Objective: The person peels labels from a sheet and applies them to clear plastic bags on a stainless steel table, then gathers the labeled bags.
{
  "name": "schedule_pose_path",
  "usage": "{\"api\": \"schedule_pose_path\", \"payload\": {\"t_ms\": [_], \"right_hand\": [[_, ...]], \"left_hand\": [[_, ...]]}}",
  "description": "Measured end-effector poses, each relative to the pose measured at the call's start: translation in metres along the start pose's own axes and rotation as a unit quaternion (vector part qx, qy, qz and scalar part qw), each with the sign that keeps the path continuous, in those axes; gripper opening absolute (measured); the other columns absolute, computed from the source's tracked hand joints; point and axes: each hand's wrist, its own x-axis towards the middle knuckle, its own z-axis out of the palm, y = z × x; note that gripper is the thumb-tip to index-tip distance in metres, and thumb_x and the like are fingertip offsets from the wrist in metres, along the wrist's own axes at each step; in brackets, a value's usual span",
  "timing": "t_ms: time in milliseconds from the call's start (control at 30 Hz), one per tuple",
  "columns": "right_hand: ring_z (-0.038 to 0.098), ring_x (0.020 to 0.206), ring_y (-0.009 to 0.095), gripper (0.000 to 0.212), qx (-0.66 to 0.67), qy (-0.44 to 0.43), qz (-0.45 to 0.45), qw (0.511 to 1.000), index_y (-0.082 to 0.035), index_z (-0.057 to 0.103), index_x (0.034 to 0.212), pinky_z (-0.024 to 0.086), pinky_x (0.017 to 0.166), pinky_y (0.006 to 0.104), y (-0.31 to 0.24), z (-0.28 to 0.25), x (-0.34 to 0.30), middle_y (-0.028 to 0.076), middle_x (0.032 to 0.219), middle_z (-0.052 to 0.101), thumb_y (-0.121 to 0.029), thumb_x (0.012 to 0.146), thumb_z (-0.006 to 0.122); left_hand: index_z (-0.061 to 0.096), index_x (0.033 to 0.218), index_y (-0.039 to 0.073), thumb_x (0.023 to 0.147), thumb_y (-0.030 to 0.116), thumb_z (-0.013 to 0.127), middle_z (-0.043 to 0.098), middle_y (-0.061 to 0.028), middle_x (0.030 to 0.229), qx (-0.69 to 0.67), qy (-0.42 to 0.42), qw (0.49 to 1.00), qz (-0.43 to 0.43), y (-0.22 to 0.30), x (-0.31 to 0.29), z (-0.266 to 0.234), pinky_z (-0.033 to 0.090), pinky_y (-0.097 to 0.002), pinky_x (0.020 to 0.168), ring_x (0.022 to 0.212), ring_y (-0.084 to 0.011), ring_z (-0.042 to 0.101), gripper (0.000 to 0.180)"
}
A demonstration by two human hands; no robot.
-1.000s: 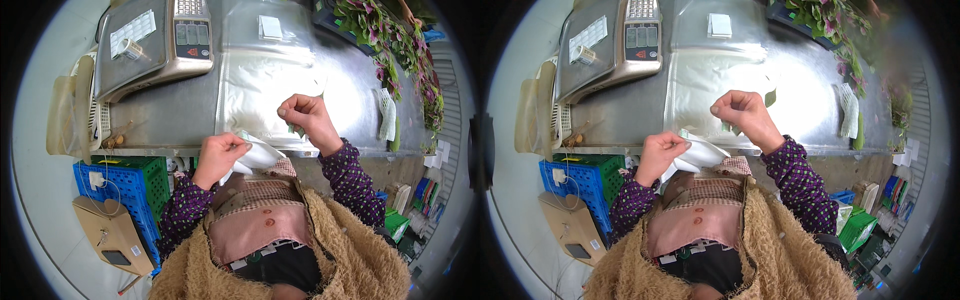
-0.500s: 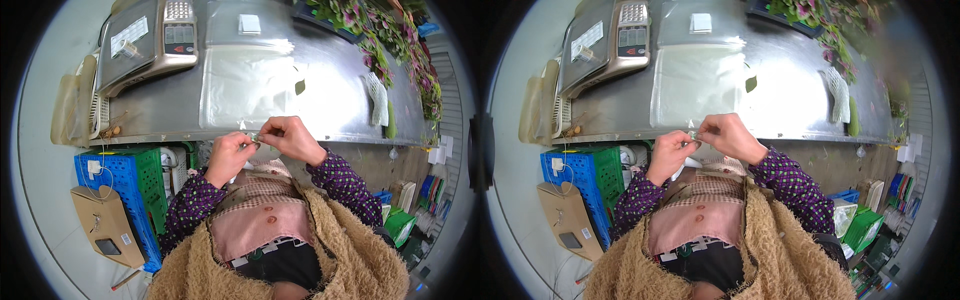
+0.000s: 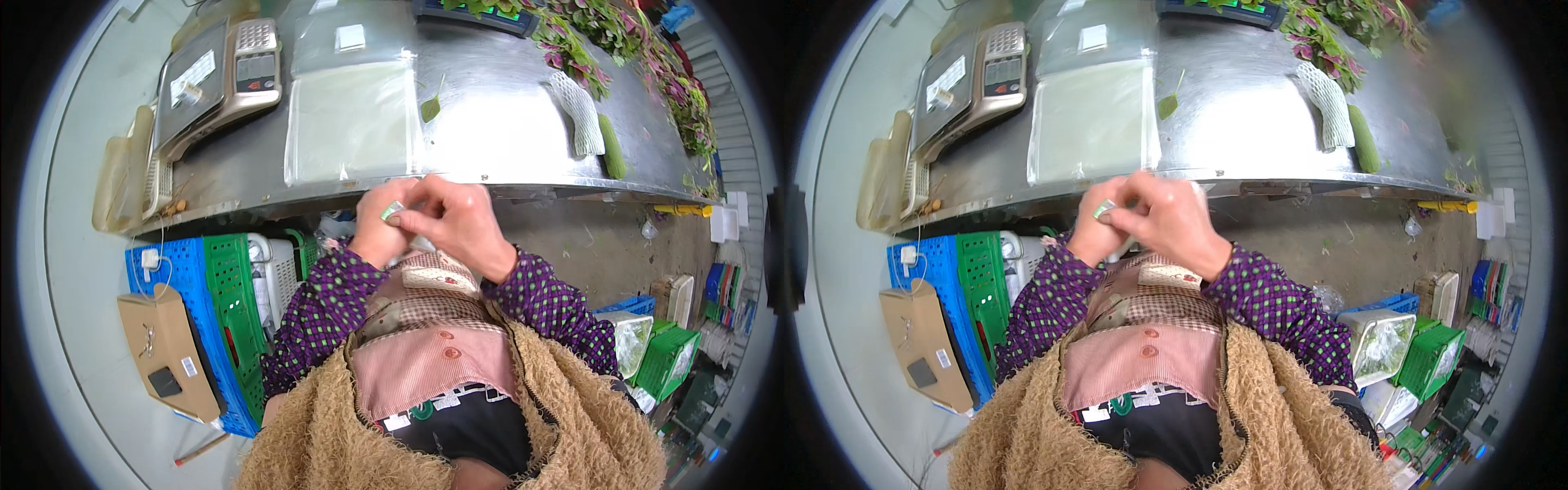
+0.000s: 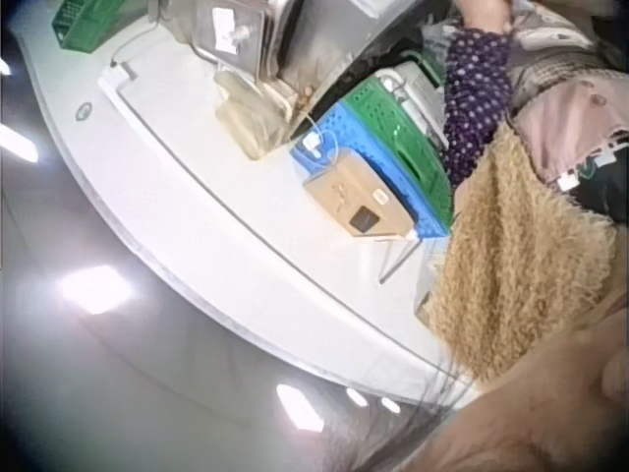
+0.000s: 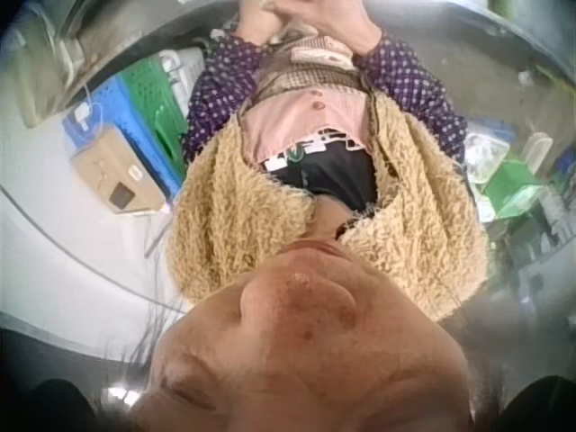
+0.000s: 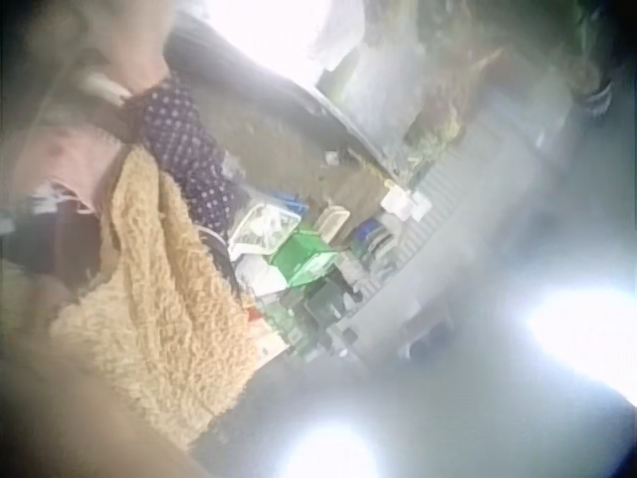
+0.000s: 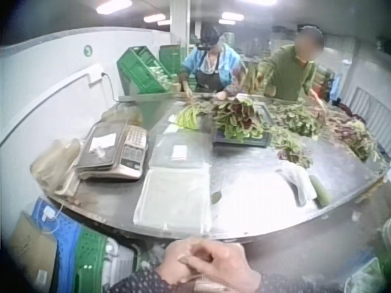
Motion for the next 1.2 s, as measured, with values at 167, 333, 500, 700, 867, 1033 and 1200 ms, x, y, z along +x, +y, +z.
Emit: {"api": "schedule_pose_path", "payload": {"t_ms": [167, 333, 500, 700, 867, 1033, 1200], "right_hand": [[0.053, 0.051, 0.01, 0.049, 0.076, -0.159, 0.13, 0.976, 0.006, 0.066, 0.097, 0.043, 0.049, 0.0277, 0.003, -0.012, -0.007, 0.004, 0.058, 0.057, -0.03, 0.07, 0.085], [0.05, 0.054, 0.005, 0.038, 0.078, -0.268, 0.135, 0.951, 0.006, 0.068, 0.106, 0.04, 0.05, 0.0229, 0.021, 0.029, -0.014, 0.001, 0.064, 0.062, -0.019, 0.08, 0.08], [0.056, 0.056, 0.006, 0.02, 0.359, -0.261, 0.239, 0.864, 0.002, 0.072, 0.098, 0.043, 0.05, 0.0232, 0.001, 0.021, 0.011, 0.002, 0.074, 0.068, -0.016, 0.089, 0.07], [0.043, 0.048, 0.004, 0.023, 0.415, -0.261, 0.29, 0.822, 0.003, 0.068, 0.101, 0.032, 0.044, 0.0221, -0.005, 0.04, 0.042, -0.002, 0.061, 0.057, -0.015, 0.088, 0.071], [0.044, 0.051, 0.005, 0.025, 0.078, -0.206, 0.059, 0.974, 0.002, 0.067, 0.103, 0.036, 0.049, 0.0255, -0.015, 0.047, 0.07, 0.0, 0.059, 0.054, -0.011, 0.083, 0.075], [0.052, 0.05, 0.011, 0.024, 0.021, -0.18, 0.02, 0.983, 0.0, 0.069, 0.099, 0.042, 0.049, 0.0296, -0.013, 0.074, 0.089, 0.009, 0.059, 0.061, -0.015, 0.082, 0.076], [0.056, 0.052, 0.013, 0.015, 0.043, -0.11, 0.0, 0.993, -0.002, 0.073, 0.092, 0.046, 0.052, 0.0289, 0.01, 0.096, 0.106, 0.012, 0.063, 0.065, -0.012, 0.081, 0.074]], "left_hand": [[0.07, 0.095, -0.003, 0.085, 0.01, 0.072, 0.069, -0.0039, 0.083, -0.233, 0.063, 0.965, -0.103, 0.002, -0.019, -0.049, 0.05, -0.0243, 0.07, 0.076, -0.0089, 0.061, 0.016], [0.07, 0.095, -0.003, 0.087, 0.009, 0.073, 0.069, -0.0032, 0.086, -0.29, 0.203, 0.935, -0.004, 0.031, -0.031, -0.094, 0.049, -0.0218, 0.072, 0.08, -0.0069, 0.061, 0.014], [0.066, 0.083, 0.003, 0.075, 0.018, 0.081, 0.061, -0.0155, 0.119, 0.082, 0.303, 0.946, 0.076, -0.003, -0.058, -0.115, 0.048, -0.0343, 0.087, 0.1, -0.0249, 0.06, 0.023], [0.065, 0.092, -0.001, 0.079, 0.012, 0.074, 0.055, -0.0153, 0.129, 0.033, 0.172, 0.979, 0.108, -0.034, -0.067, -0.08, 0.043, -0.0412, 0.098, 0.118, -0.0323, 0.053, 0.02], [0.059, 0.099, -0.005, 0.084, 0.0, 0.064, 0.061, -0.0129, 0.106, -0.113, 0.077, 0.988, 0.067, -0.056, -0.051, -0.102, 0.05, -0.0308, 0.078, 0.091, -0.0268, 0.063, 0.016], [0.06, 0.097, -0.004, 0.088, 0.005, 0.064, 0.064, -0.0078, 0.085, -0.092, 0.028, 0.995, 0.004, -0.076, -0.033, -0.126, 0.049, -0.029, 0.066, 0.074, -0.0194, 0.063, 0.013], [0.068, 0.094, -0.003, 0.091, 0.015, 0.07, 0.069, -0.0006, 0.084, -0.405, 0.009, 0.899, -0.169, -0.122, -0.02, -0.11, 0.049, -0.0233, 0.066, 0.074, -0.0037, 0.06, 0.019]]}}
